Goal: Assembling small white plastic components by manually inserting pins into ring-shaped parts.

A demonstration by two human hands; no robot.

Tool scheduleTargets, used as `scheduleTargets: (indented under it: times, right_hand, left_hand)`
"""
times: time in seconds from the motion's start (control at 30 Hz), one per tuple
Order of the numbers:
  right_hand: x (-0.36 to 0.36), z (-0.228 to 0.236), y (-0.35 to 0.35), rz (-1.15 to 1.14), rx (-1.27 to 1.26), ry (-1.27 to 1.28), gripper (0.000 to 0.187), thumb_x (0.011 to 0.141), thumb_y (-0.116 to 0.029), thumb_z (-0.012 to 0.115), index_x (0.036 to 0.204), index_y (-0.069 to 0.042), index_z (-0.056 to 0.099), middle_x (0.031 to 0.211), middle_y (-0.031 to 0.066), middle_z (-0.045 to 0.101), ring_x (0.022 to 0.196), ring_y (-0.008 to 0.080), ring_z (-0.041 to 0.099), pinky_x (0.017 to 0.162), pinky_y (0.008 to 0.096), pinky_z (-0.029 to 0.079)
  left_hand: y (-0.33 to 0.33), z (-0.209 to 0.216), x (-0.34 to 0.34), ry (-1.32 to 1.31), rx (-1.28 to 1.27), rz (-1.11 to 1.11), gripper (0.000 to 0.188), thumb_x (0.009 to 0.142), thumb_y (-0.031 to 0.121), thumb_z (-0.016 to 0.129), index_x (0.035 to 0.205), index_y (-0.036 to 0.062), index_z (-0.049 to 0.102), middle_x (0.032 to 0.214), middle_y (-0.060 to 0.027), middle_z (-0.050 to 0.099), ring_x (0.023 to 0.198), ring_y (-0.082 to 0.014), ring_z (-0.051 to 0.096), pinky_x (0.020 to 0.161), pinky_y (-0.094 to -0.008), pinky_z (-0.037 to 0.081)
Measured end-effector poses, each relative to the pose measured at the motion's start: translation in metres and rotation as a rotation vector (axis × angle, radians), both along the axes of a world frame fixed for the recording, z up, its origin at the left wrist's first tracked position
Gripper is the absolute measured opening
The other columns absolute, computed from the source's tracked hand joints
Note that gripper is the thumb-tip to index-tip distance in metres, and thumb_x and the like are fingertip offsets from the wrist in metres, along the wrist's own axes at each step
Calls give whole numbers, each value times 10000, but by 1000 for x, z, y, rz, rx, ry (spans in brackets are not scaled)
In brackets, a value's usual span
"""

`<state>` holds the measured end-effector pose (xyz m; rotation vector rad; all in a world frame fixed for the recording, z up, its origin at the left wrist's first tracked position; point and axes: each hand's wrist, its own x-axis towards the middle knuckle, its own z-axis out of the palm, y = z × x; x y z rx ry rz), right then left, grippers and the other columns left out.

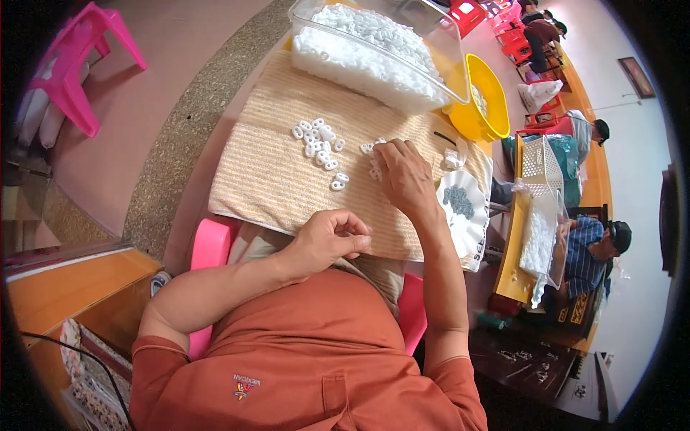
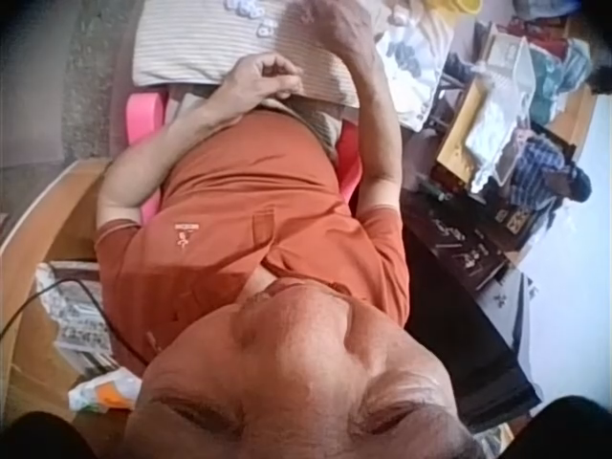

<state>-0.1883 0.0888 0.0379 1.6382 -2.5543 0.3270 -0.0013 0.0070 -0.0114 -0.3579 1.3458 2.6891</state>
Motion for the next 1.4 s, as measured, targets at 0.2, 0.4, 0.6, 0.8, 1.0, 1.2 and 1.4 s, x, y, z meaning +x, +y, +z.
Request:
scheduleTargets:
  times: [0.2, 0.4, 0.6, 0.8, 1.0, 1.2, 1.4]
  right_hand:
    - [4, 5, -17, 141, -162, -203, 177, 809, -91, 633, 976, -35, 643, 896, 117, 645, 890, 314, 597, 766, 411, 486]
    - [9, 8, -17, 164, -158, -217, 173, 814, -98, 676, 967, -17, 669, 930, 129, 668, 844, 325, 621, 756, 397, 499]
    - [13, 4, -3, 128, -62, -109, 174, 777, -108, 695, 937, -41, 686, 959, 94, 673, 922, 297, 606, 805, 391, 494]
    - [9, 2, 7, 23, 11, -26, 204, 770, -127, 706, 957, -48, 687, 983, 82, 669, 951, 294, 602, 815, 395, 493]
    - [2, 9, 10, -1, -52, -61, 222, 774, -121, 702, 982, -46, 688, 1016, 86, 661, 973, 300, 597, 836, 387, 490]
    - [-4, 10, -10, 87, -51, -59, 233, 777, -101, 688, 1006, -56, 687, 1048, 87, 661, 985, 304, 591, 860, 386, 485]
    - [-13, -3, -17, 140, -35, -55, 199, 780, -156, 660, 960, -78, 698, 1001, 77, 676, 999, 307, 583, 863, 394, 488]
  left_hand:
    - [0, -1, 0, -6, -14, -6, 162, 902, 98, 658, 1011, -11, 608, 903, -51, 649, 779, -86, 608, 695, -224, 517]
    - [0, 1, -1, -9, -7, 1, 157, 904, 104, 657, 1012, 1, 607, 876, -38, 651, 739, -74, 597, 666, -211, 511]
    - [0, 1, 0, -20, 21, 14, 143, 882, 74, 673, 980, -7, 607, 851, -29, 618, 718, -71, 574, 638, -206, 490]
    - [2, -2, -1, 5, 1, 20, 129, 896, 70, 655, 985, -16, 619, 1021, -95, 644, 785, -95, 616, 704, -229, 526]
    - [2, -2, -1, -10, 11, 19, 157, 885, 79, 673, 996, -8, 603, 868, -34, 631, 728, -69, 582, 641, -205, 495]
    - [3, -2, -1, -18, -1, 23, 156, 885, 75, 665, 1000, -11, 605, 866, -37, 636, 719, -70, 582, 650, -204, 498]
    - [1, -4, -1, -19, 9, 0, 159, 887, 54, 658, 1019, -22, 609, 928, -72, 653, 808, -106, 635, 721, -241, 537]
